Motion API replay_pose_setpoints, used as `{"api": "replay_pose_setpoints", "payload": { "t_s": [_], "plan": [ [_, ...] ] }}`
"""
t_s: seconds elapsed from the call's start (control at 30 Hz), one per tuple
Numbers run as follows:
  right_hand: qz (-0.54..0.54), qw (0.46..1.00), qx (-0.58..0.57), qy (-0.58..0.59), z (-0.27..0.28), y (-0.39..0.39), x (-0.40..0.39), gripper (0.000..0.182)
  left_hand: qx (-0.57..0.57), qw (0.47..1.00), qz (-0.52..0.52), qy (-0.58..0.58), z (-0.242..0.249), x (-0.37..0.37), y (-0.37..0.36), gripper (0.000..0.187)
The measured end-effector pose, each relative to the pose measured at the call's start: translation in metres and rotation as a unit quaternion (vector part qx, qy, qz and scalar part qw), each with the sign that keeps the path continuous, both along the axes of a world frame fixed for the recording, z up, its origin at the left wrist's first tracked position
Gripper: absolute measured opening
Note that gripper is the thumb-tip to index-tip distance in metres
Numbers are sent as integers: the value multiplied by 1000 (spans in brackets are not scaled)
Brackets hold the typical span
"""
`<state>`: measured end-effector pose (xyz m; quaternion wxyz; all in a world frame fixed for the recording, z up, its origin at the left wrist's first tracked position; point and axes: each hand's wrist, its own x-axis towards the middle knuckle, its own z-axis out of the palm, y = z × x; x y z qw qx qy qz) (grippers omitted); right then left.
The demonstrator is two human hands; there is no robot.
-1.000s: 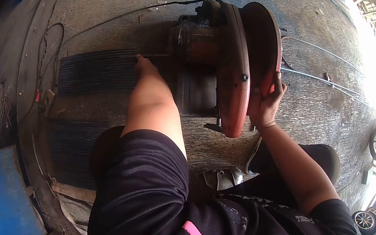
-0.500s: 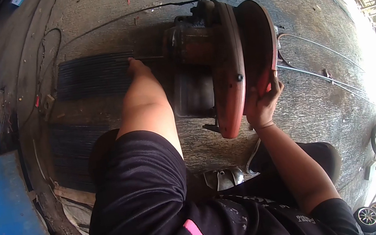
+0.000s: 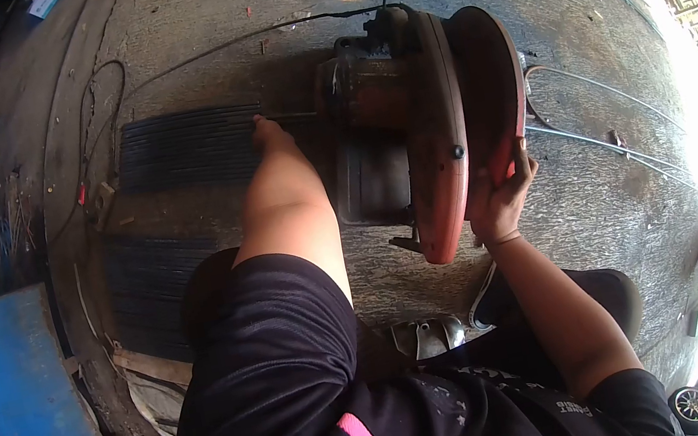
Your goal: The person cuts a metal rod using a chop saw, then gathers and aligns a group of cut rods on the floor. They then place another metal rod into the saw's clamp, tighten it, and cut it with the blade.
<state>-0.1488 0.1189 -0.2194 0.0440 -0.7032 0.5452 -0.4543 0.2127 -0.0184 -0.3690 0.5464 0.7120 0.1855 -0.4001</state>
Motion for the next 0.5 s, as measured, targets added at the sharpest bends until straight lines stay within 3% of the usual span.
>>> {"api": "replay_pose_setpoints", "payload": {
  "t_s": [0.2, 0.33, 0.5],
  "plan": [
    [16, 1000, -9, 10, 2, 0, -3, 69, -13, 1000, -4, 7, 5, -1, 3, 68],
    [18, 1000, -15, 17, -1, -1, -4, 70, 4, 999, -25, -19, -31, 19, -5, 63],
    [19, 1000, 2, 7, 0, 1, -4, 69, -9, 1000, -24, 7, -13, 14, 1, 63]
  ]
}}
